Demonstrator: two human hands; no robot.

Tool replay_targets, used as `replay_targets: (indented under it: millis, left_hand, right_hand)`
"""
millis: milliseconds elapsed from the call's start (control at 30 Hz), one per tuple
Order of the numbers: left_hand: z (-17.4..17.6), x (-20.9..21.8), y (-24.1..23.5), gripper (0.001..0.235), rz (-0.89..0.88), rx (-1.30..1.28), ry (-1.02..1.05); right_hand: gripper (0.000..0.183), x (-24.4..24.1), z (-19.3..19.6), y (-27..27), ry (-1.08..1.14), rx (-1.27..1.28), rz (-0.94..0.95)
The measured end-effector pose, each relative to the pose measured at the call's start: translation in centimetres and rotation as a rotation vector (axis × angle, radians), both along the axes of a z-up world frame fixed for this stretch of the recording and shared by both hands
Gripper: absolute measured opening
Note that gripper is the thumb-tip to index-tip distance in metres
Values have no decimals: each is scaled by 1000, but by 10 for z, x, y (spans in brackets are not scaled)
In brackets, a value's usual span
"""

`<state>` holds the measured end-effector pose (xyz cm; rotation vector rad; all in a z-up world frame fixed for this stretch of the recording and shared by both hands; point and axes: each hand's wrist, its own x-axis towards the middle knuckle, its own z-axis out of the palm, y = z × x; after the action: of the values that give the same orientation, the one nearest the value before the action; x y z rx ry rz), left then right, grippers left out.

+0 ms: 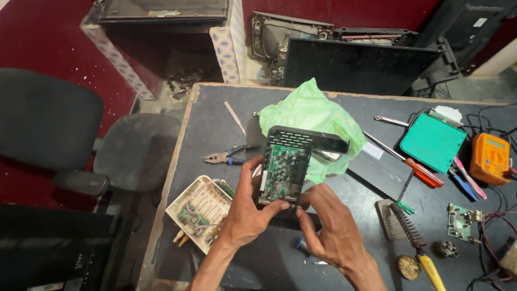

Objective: The person uses a screwdriver to tighten screws on a circuit board inside a black electronic device. They then use pliers to adjust a component on the board and inspect the device from multiple angles.

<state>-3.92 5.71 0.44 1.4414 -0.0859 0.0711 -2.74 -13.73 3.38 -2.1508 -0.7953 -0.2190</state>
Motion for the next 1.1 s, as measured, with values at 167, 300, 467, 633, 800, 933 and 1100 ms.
replay_targets:
  millis: [167,300,467,633,800,933,1100]
  left_hand:
    - [-7,-13,4,90,36,33,-65]
    - [-16,-26,4,90,111,-15,-57]
    - [-22,-44,8,88,121,-5,-27]
    - [-18,-59,12,87,158,-14,-85]
    - [-6,-73,16,87,184,21,-8]
    - [8,-81,17,86,170,86,-61]
    - [22,-83,17,87,163,45,-30]
  right_hand:
    - [12,-9,-7,6,55,-31,13]
    - [13,-14,-10,11,51,-25,40]
    - [18,-23,-11,11,29,-128,69]
    - [17,-34,-11,17,213,-14,88]
    - [19,-46,-4,19,-81,-23,157]
    - [14,-50,-1,21,-81,-31,161]
    - [10,-52,6,19,8,71,159]
